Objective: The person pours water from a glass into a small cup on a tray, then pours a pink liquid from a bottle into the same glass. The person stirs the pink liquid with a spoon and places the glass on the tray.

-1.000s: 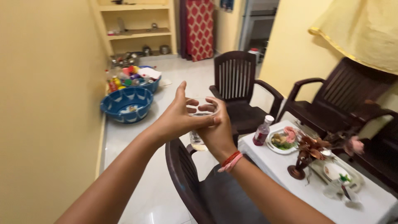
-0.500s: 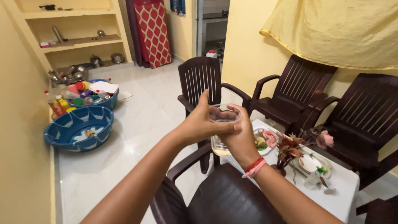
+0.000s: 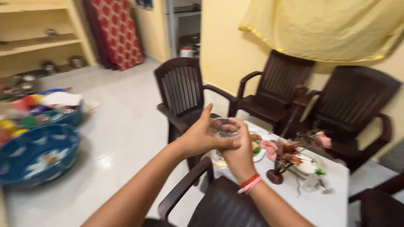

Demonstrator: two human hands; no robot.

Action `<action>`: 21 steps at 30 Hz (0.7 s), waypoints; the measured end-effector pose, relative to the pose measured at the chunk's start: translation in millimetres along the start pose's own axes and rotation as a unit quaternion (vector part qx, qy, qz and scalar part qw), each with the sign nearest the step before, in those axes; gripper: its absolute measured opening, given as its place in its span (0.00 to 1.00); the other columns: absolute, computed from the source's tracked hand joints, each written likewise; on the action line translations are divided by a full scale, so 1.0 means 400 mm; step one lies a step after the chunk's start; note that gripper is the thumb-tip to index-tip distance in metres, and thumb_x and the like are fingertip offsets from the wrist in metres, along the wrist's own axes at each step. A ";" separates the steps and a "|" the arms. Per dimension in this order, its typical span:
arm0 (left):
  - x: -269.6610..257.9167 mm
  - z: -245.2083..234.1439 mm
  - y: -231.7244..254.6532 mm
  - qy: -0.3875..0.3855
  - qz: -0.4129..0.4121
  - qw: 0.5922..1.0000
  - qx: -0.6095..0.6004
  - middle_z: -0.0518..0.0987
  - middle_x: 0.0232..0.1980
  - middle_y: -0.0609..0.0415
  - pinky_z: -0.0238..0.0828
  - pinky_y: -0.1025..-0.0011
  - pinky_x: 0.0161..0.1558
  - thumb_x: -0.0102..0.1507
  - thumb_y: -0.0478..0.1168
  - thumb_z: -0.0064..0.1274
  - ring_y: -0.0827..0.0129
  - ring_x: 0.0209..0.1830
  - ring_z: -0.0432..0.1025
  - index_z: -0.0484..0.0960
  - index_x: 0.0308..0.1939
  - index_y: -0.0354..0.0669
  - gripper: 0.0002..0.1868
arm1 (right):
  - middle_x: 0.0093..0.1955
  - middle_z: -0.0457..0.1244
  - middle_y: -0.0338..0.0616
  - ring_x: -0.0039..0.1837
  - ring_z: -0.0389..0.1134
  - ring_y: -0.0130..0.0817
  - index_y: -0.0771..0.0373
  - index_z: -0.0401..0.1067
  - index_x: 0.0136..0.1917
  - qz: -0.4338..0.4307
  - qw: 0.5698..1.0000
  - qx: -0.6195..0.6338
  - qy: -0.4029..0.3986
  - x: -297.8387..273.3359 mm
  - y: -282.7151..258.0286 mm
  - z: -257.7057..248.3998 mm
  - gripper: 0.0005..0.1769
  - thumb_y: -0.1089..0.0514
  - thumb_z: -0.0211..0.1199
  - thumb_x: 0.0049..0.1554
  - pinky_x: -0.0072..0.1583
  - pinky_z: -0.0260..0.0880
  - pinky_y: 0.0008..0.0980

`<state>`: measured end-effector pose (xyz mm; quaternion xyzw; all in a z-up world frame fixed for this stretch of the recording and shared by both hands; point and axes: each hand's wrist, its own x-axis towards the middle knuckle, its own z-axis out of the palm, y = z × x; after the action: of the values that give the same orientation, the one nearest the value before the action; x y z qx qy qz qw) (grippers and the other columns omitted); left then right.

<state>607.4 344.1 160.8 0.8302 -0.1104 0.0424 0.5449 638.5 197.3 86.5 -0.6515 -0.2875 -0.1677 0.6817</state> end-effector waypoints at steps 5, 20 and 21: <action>0.080 -0.047 -0.072 -0.083 0.029 0.996 -0.027 0.69 0.67 0.29 0.71 0.65 0.62 0.42 0.60 0.74 0.50 0.66 0.72 0.32 0.79 0.27 0.81 | 0.63 0.61 0.49 0.57 0.68 0.31 0.63 0.56 0.71 0.037 0.998 -0.023 0.050 0.017 0.052 0.030 0.44 0.73 0.70 0.44 0.52 0.75 0.28; 0.210 -0.301 -0.241 -0.189 0.095 0.973 -0.089 0.73 0.66 0.35 0.71 0.65 0.62 0.46 0.59 0.72 0.57 0.64 0.73 0.59 0.73 0.26 0.62 | 0.61 0.60 0.51 0.60 0.67 0.34 0.64 0.56 0.69 0.044 0.963 -0.140 0.226 0.115 0.106 0.330 0.43 0.69 0.74 0.45 0.57 0.75 0.31; 0.219 -0.322 -0.245 -0.190 0.096 0.971 -0.108 0.74 0.65 0.36 0.72 0.66 0.60 0.46 0.58 0.72 0.59 0.63 0.74 0.60 0.72 0.26 0.61 | 0.61 0.60 0.50 0.60 0.67 0.34 0.64 0.56 0.69 0.050 0.963 -0.142 0.225 0.133 0.111 0.348 0.43 0.69 0.74 0.45 0.56 0.76 0.31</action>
<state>721.5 487.4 141.6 0.7445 -0.2949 -0.0765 0.5940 682.6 346.3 82.0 -0.7003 -0.0669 -0.3153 0.6369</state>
